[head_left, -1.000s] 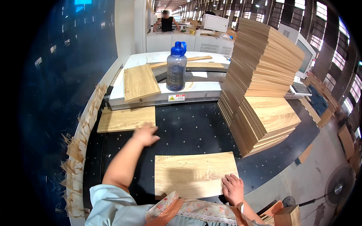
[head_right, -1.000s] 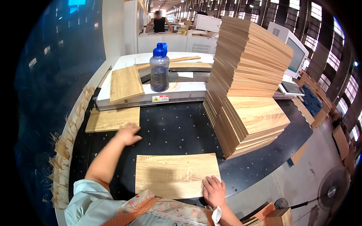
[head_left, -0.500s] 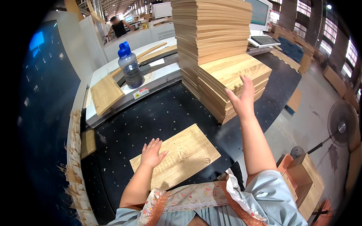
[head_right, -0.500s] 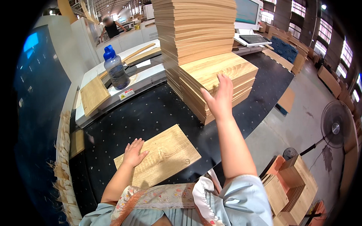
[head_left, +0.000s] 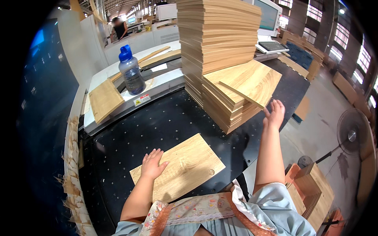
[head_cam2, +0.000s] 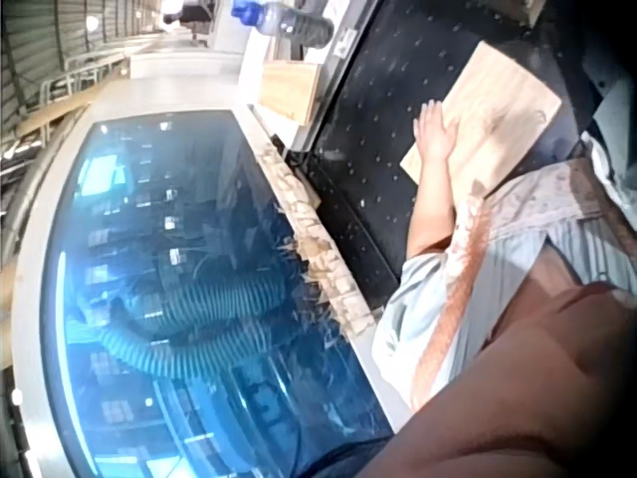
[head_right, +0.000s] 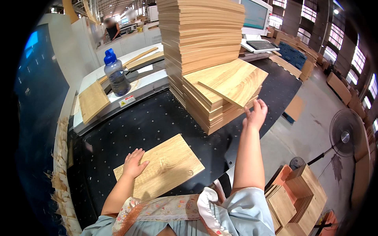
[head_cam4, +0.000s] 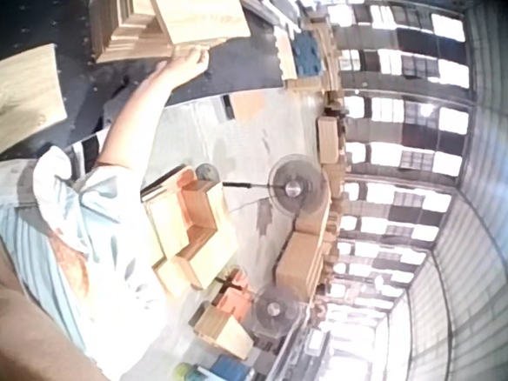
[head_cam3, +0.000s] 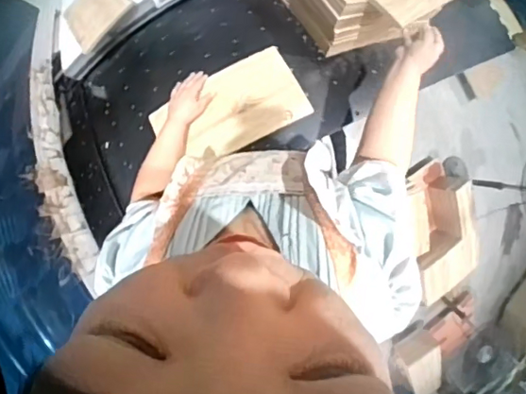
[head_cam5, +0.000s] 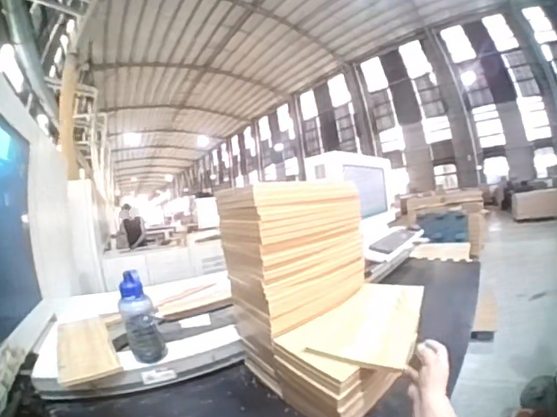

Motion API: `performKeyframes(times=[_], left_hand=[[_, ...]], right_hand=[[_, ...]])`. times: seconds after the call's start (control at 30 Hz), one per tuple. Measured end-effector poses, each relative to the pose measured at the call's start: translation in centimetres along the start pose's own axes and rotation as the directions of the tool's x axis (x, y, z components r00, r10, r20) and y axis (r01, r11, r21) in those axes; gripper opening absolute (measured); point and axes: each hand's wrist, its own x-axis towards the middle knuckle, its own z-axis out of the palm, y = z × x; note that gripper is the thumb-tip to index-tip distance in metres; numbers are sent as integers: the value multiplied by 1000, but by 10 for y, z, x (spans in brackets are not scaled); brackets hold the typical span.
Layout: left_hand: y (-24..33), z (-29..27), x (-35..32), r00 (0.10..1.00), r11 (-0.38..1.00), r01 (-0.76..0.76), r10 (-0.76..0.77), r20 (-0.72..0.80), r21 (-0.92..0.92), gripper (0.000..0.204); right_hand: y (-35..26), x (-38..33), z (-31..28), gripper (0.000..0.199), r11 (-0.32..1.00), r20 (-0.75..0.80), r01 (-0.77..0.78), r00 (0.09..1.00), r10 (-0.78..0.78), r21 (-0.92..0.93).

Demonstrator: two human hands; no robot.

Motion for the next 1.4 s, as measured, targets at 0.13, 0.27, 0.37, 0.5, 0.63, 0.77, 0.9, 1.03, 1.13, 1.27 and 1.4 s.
performKeyframes(times=[0.13,0.27,0.37,0.5,0.63,0.77,0.9,1.03,1.13,1.27,1.4], left_hand=[[-1,1,2,1000,1000,-2,2,-15,5,54],[1,2,5,1000,999,-10,9,-22,-33,53],[-6,6,3,999,999,-8,6,-39,-52,52],[-8,6,3,998,999,-27,24,-56,-45,50],[-5,5,5,998,998,-28,24,-57,-57,49],[-9,5,4,999,992,-7,1,-51,-129,48],[-9,5,2,995,984,-24,7,-99,-175,44],[-11,6,0,985,975,-73,38,-165,-209,39],[-7,2,0,985,966,-81,41,-166,-247,37],[-14,8,1,982,950,-70,11,-191,-304,33],[-20,13,2,972,947,-133,67,-225,-294,31]], right_hand=[[3,16,21,28,939,166,-338,931,324,63],[2,12,23,29,913,108,-396,916,385,103],[4,-45,11,40,928,252,-324,928,275,182],[27,-106,-25,50,878,521,-365,838,164,311],[34,-129,-51,56,908,574,-374,792,206,191],[22,-137,-51,57,920,628,-380,740,242,94],[20,-139,-47,56,929,723,-371,643,254,4],[20,-149,-39,54,936,758,-352,609,234,-6],[21,-155,-37,54,934,759,-356,601,250,-26],[15,-160,-30,54,936,782,-351,574,245,-35],[14,-164,-26,55,931,783,-363,565,260,-47]])
